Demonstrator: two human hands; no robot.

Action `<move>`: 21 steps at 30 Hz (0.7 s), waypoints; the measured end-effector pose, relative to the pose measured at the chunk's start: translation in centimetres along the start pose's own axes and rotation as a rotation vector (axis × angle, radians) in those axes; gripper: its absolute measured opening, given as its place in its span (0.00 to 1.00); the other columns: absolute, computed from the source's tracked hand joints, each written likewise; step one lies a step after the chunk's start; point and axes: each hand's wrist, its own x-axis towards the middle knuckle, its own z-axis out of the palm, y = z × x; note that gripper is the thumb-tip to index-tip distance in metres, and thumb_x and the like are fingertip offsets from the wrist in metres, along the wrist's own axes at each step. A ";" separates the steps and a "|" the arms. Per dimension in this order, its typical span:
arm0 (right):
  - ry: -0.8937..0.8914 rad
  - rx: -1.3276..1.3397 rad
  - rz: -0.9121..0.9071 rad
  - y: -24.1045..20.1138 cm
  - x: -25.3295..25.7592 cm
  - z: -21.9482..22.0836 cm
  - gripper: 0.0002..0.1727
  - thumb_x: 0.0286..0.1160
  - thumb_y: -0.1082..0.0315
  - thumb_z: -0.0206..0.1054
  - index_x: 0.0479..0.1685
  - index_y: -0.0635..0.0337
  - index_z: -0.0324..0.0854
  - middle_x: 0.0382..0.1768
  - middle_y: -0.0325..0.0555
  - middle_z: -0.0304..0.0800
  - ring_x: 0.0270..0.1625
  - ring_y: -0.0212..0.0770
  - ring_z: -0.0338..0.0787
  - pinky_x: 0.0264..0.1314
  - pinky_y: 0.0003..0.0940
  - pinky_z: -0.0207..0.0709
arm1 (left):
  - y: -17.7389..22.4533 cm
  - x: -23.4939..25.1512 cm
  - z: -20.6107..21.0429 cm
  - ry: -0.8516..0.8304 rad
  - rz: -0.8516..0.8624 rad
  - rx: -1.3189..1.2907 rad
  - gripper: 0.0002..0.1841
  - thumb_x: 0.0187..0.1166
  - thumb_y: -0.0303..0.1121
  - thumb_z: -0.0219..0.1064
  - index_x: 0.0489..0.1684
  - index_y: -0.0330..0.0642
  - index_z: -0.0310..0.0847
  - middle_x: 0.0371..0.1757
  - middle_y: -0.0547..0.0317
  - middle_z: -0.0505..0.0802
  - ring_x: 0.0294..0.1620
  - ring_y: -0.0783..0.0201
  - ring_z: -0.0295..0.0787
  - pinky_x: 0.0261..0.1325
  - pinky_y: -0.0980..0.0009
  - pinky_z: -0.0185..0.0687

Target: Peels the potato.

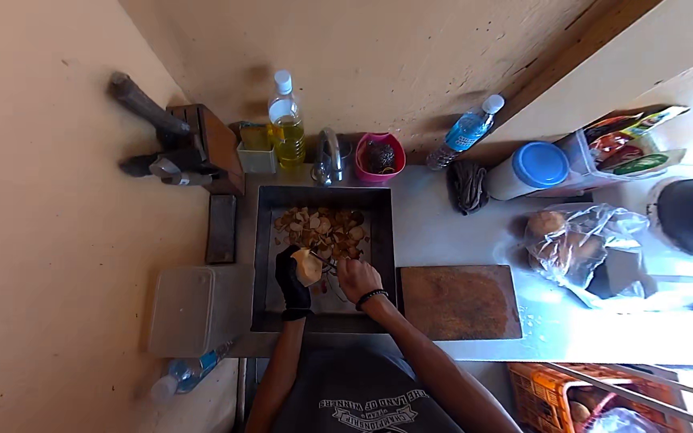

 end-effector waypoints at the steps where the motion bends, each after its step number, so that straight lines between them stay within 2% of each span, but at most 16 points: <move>1: -0.001 -0.030 -0.029 -0.3 0.0 0.0 0.38 0.94 0.49 0.30 0.49 0.64 0.86 0.52 0.59 0.92 0.63 0.58 0.90 0.62 0.60 0.77 | 0.3 -0.3 0.0 -0.008 -0.022 0.015 0.20 0.80 0.31 0.48 0.63 0.32 0.79 0.59 0.48 0.87 0.60 0.60 0.82 0.66 0.59 0.77; 4: 0.045 -0.097 0.000 -0.2 0.6 0.3 0.38 0.93 0.48 0.30 0.48 0.63 0.87 0.51 0.59 0.93 0.63 0.58 0.91 0.61 0.60 0.78 | 0.5 -0.3 -0.2 -0.036 -0.002 0.030 0.15 0.75 0.30 0.55 0.55 0.34 0.78 0.52 0.53 0.85 0.54 0.63 0.82 0.61 0.63 0.80; 7: -0.019 -0.075 0.129 2.9 2.8 1.4 0.37 0.95 0.49 0.29 0.62 0.62 0.84 0.62 0.61 0.90 0.70 0.59 0.87 0.67 0.62 0.77 | 0.5 -0.6 -0.8 -0.039 0.062 -0.088 0.18 0.74 0.36 0.54 0.56 0.33 0.76 0.50 0.52 0.86 0.51 0.63 0.84 0.56 0.62 0.83; 8: -0.038 -0.004 0.128 4.8 3.8 2.0 0.37 0.96 0.49 0.28 0.64 0.64 0.83 0.63 0.63 0.89 0.70 0.60 0.87 0.69 0.63 0.76 | 2.4 -1.0 -0.4 -0.034 0.059 -0.150 0.19 0.77 0.35 0.50 0.58 0.31 0.74 0.50 0.49 0.87 0.50 0.62 0.86 0.54 0.64 0.85; 9: -0.027 0.085 0.099 6.5 4.4 2.7 0.39 0.96 0.49 0.26 0.61 0.67 0.83 0.58 0.65 0.89 0.65 0.62 0.88 0.68 0.63 0.76 | 6.5 -2.0 0.7 0.006 -0.009 -0.177 0.20 0.83 0.32 0.43 0.61 0.28 0.71 0.51 0.46 0.86 0.51 0.62 0.86 0.55 0.66 0.85; 10: 0.008 0.158 0.070 7.6 4.9 3.3 0.43 0.96 0.47 0.23 0.56 0.69 0.84 0.52 0.65 0.90 0.59 0.61 0.89 0.63 0.62 0.77 | 13.0 -3.2 2.3 0.061 -0.206 -0.155 0.20 0.91 0.29 0.34 0.70 0.27 0.66 0.57 0.45 0.82 0.55 0.63 0.82 0.62 0.69 0.80; 11: 0.002 0.222 0.075 8.4 5.1 3.8 0.45 0.95 0.44 0.21 0.54 0.68 0.83 0.47 0.63 0.89 0.53 0.59 0.90 0.59 0.59 0.78 | 17.9 -3.9 3.6 0.126 -0.393 -0.160 0.22 0.95 0.28 0.31 0.77 0.27 0.62 0.64 0.44 0.80 0.61 0.64 0.78 0.69 0.71 0.74; 12: -0.076 0.300 0.119 9.0 5.2 4.5 0.47 0.94 0.41 0.20 0.60 0.69 0.80 0.48 0.64 0.87 0.49 0.57 0.88 0.58 0.56 0.78 | 19.7 -4.7 3.9 0.163 -0.469 -0.163 0.23 0.96 0.30 0.30 0.80 0.29 0.60 0.68 0.43 0.79 0.63 0.64 0.78 0.70 0.73 0.72; 14: -0.166 0.387 0.128 8.7 5.6 4.9 0.43 0.95 0.40 0.27 0.68 0.71 0.77 0.51 0.64 0.85 0.47 0.55 0.86 0.56 0.53 0.78 | 18.7 -5.2 3.7 0.142 -0.487 -0.202 0.25 0.96 0.36 0.27 0.82 0.32 0.56 0.70 0.42 0.78 0.65 0.61 0.78 0.67 0.70 0.76; 15: -0.135 0.360 0.058 8.0 5.4 4.6 0.39 0.96 0.43 0.32 0.70 0.68 0.77 0.54 0.64 0.87 0.50 0.56 0.88 0.59 0.55 0.79 | 18.8 -5.5 3.6 0.097 -0.486 -0.143 0.24 0.96 0.33 0.30 0.85 0.30 0.52 0.76 0.39 0.74 0.71 0.59 0.76 0.72 0.70 0.73; 16: -0.080 0.319 -0.033 7.4 4.8 4.4 0.35 0.97 0.45 0.35 0.68 0.66 0.78 0.52 0.62 0.88 0.50 0.55 0.89 0.60 0.56 0.79 | 19.8 -6.0 3.6 0.060 -0.485 -0.047 0.24 0.95 0.28 0.36 0.87 0.26 0.51 0.80 0.35 0.72 0.76 0.57 0.74 0.77 0.70 0.71; 17: -0.023 0.281 -0.122 6.8 4.1 4.1 0.33 0.97 0.47 0.37 0.65 0.64 0.80 0.48 0.59 0.88 0.48 0.54 0.89 0.58 0.56 0.79 | 21.4 -6.5 3.8 0.058 -0.499 -0.044 0.23 0.94 0.25 0.38 0.85 0.24 0.54 0.79 0.35 0.73 0.74 0.57 0.74 0.75 0.71 0.70; 18: 0.024 0.238 -0.197 6.0 3.5 3.7 0.32 0.96 0.46 0.38 0.59 0.63 0.82 0.42 0.55 0.88 0.45 0.52 0.89 0.54 0.55 0.79 | 22.2 -6.5 4.0 0.087 -0.541 -0.145 0.21 0.94 0.28 0.33 0.80 0.28 0.58 0.69 0.42 0.76 0.64 0.63 0.76 0.66 0.75 0.72; 19: 0.050 0.189 -0.248 5.3 2.8 3.3 0.33 0.95 0.45 0.38 0.53 0.61 0.83 0.36 0.51 0.86 0.41 0.50 0.88 0.49 0.54 0.78 | 22.3 -6.3 4.0 0.123 -0.580 -0.253 0.21 0.94 0.31 0.31 0.75 0.31 0.62 0.61 0.47 0.77 0.55 0.65 0.77 0.58 0.76 0.75; 21: 0.047 0.070 -0.282 3.5 1.2 1.9 0.37 0.94 0.41 0.36 0.47 0.61 0.85 0.33 0.51 0.88 0.42 0.52 0.89 0.49 0.56 0.77 | 20.2 -5.6 3.0 0.144 -0.632 -0.522 0.21 0.94 0.33 0.33 0.65 0.33 0.71 0.49 0.49 0.79 0.45 0.63 0.77 0.54 0.72 0.77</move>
